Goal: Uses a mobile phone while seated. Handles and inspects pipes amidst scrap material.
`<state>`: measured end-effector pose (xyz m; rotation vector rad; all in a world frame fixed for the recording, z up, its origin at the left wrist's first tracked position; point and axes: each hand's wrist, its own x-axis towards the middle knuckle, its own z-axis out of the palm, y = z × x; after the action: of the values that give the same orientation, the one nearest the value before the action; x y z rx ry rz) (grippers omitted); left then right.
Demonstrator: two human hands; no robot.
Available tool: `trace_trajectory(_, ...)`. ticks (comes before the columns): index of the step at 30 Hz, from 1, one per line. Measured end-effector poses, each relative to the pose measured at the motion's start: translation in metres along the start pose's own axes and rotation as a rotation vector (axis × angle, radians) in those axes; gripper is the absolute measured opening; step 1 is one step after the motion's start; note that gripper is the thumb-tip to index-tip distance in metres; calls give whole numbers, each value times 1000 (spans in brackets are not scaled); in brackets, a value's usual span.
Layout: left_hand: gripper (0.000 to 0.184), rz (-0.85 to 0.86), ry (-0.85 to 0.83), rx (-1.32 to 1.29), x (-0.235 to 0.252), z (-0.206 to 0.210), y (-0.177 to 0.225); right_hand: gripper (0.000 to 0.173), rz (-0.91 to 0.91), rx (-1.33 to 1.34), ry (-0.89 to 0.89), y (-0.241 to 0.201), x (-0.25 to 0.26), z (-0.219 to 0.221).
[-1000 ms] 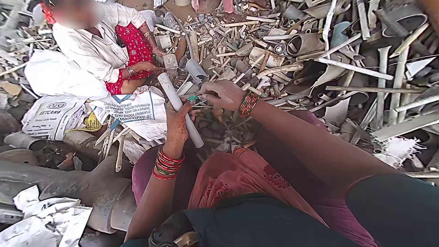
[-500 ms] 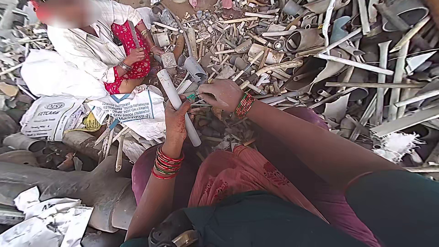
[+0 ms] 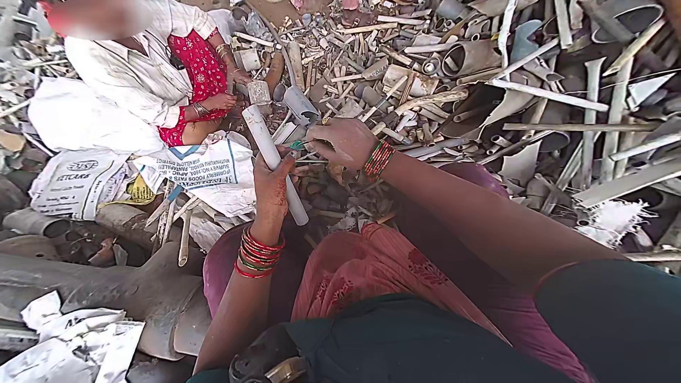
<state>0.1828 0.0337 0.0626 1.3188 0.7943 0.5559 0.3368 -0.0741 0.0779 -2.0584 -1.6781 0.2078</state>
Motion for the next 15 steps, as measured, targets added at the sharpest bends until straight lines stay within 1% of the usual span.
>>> trace_trajectory(3, 14, 19, 9, 15, 2, 1, -1, 26, -30, -16, 6, 1, 0, 3)
trace_trajectory(7, 15, 32, 14, 17, 3, -2, -4, 26, -66, -78, 9, 3, 1, 4)
trace_trajectory(12, 16, 21, 28, 26, 4, -4, -3, 25, -67, -74, 54, 3, 2, 3)
trace_trajectory(15, 19, 4, 26, 32, 3, -4, -4, 24, -8, -52, 76, -1, 1, 3)
